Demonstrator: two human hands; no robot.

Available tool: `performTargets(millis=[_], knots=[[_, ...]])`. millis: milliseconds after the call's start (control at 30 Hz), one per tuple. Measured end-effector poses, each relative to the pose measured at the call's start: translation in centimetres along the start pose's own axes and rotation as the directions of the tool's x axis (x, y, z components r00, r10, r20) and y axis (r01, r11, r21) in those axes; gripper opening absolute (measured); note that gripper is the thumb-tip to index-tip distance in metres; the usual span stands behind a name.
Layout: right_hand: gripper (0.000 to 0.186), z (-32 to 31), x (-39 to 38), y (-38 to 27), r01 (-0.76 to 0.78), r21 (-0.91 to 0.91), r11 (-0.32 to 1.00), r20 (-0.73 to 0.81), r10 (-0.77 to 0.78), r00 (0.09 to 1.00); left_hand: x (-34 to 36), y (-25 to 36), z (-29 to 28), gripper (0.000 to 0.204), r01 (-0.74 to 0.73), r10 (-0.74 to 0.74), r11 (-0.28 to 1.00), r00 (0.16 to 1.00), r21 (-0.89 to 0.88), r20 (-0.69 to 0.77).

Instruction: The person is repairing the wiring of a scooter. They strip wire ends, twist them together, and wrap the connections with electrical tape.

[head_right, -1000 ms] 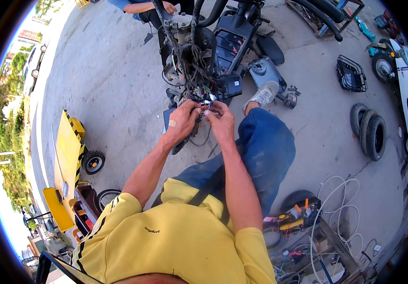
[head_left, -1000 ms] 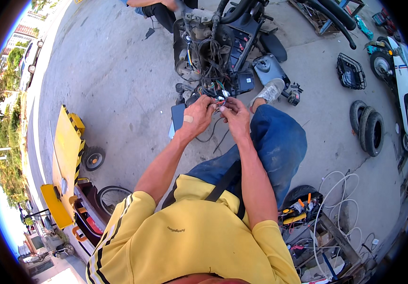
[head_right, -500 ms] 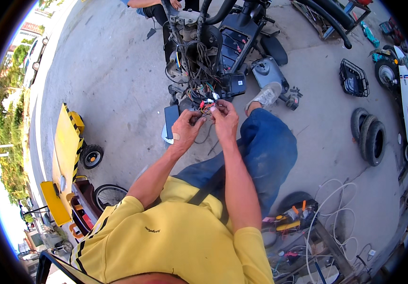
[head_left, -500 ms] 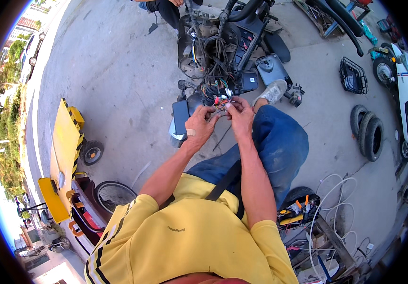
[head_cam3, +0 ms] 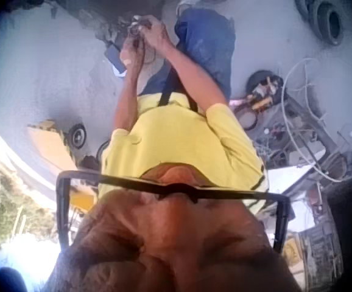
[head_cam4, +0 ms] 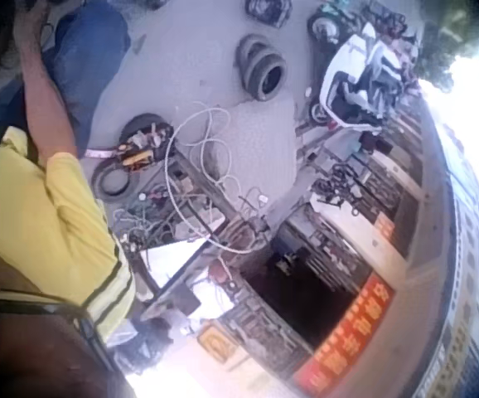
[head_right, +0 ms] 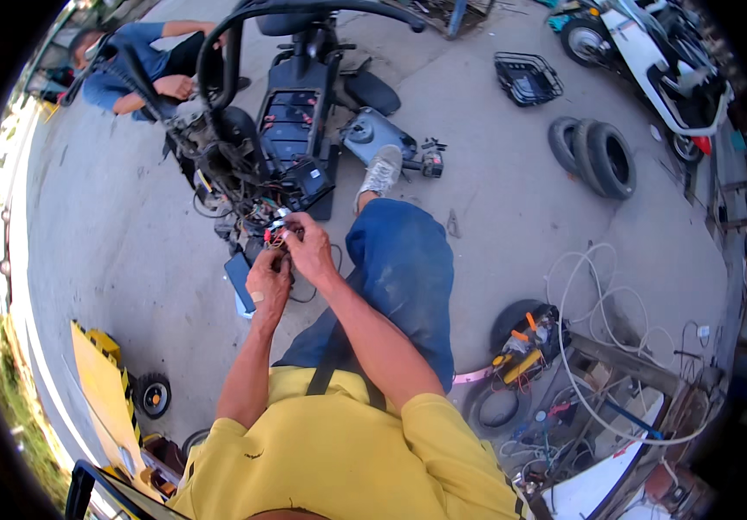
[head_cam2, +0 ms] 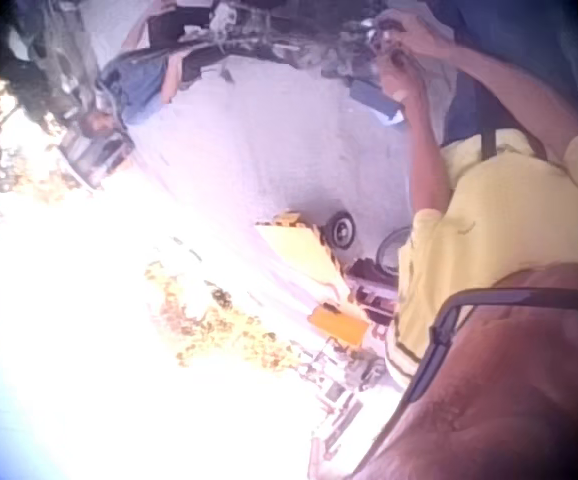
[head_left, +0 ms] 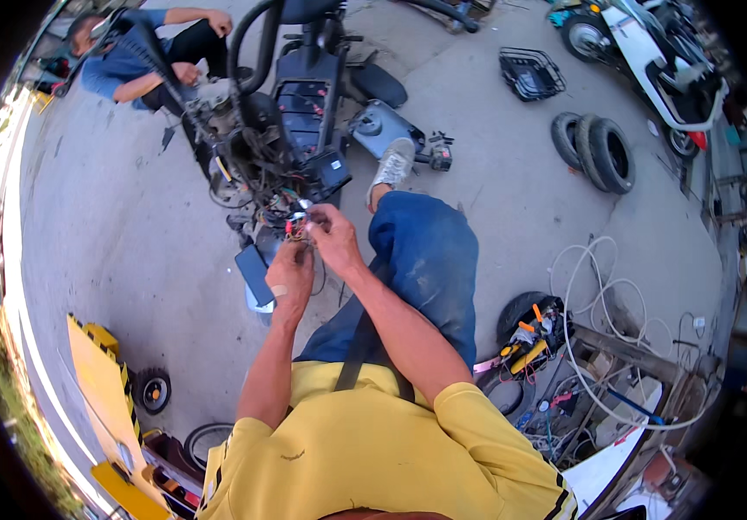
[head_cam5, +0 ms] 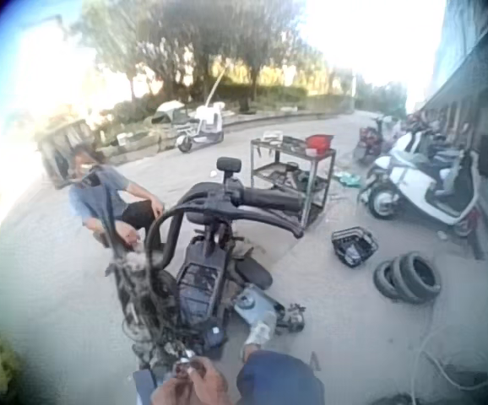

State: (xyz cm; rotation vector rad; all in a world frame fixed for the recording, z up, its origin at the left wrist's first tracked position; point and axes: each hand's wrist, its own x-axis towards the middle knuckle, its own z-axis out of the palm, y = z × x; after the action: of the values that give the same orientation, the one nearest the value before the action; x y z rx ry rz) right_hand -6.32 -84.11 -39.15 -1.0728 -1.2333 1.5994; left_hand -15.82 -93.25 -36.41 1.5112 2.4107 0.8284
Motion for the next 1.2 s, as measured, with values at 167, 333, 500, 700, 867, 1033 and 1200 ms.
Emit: performTargets(millis=[167, 333, 500, 700, 867, 1033, 1200], knots=[[0.043, -0.7, -2.1, -2.5, 0.206, -0.283, 0.937, -0.021, -0.221, 0.975, -2.8, 0.7, -2.1, 0.031, 0.132, -0.120, 0.979, 0.989, -0.156, 0.085], [0.029, -4.2, -6.4, -6.9, 0.282, -0.176, 0.943, -0.188, -0.314, 0.931, -5.2, 1.6, -2.9, 0.050, -0.310, 0.319, 0.892, 0.947, -0.329, -0.029], [0.057, -6.4, -10.4, -5.5, 0.091, 0.622, 0.778, -0.127, -0.015, 0.992, -6.1, 11.2, -1.0, 0.080, -0.570, 0.686, 0.626, 0.727, -0.533, 0.029], [0.083, -11.0, -16.3, -9.2, 0.195, 0.818, 0.541, -0.266, 0.055, 0.962, -4.2, 16.6, 2.7, 0.086, -0.812, 0.940, 0.331, 0.330, -0.481, 0.089], [0.066, -13.4, -23.1, -14.0, 0.284, 0.649, 0.705, -0.245, -0.160, 0.956, -3.8, 18.2, 3.5, 0.078, -0.677, 0.879, 0.407, 0.473, -0.613, 0.062], [0.030, -17.4, -30.7, -14.6, 0.367, 0.345, 0.864, -0.640, -0.069, 0.765, -6.6, 18.1, 3.1, 0.028, -0.490, 0.775, 0.569, 0.589, -0.661, 0.230], [0.016, -24.9, -37.4, -7.7, 0.331, 0.221, 0.917, -0.921, 0.085, 0.379, -9.8, 14.9, 5.9, 0.030, -0.379, 0.689, 0.713, 0.537, -0.590, 0.488]])
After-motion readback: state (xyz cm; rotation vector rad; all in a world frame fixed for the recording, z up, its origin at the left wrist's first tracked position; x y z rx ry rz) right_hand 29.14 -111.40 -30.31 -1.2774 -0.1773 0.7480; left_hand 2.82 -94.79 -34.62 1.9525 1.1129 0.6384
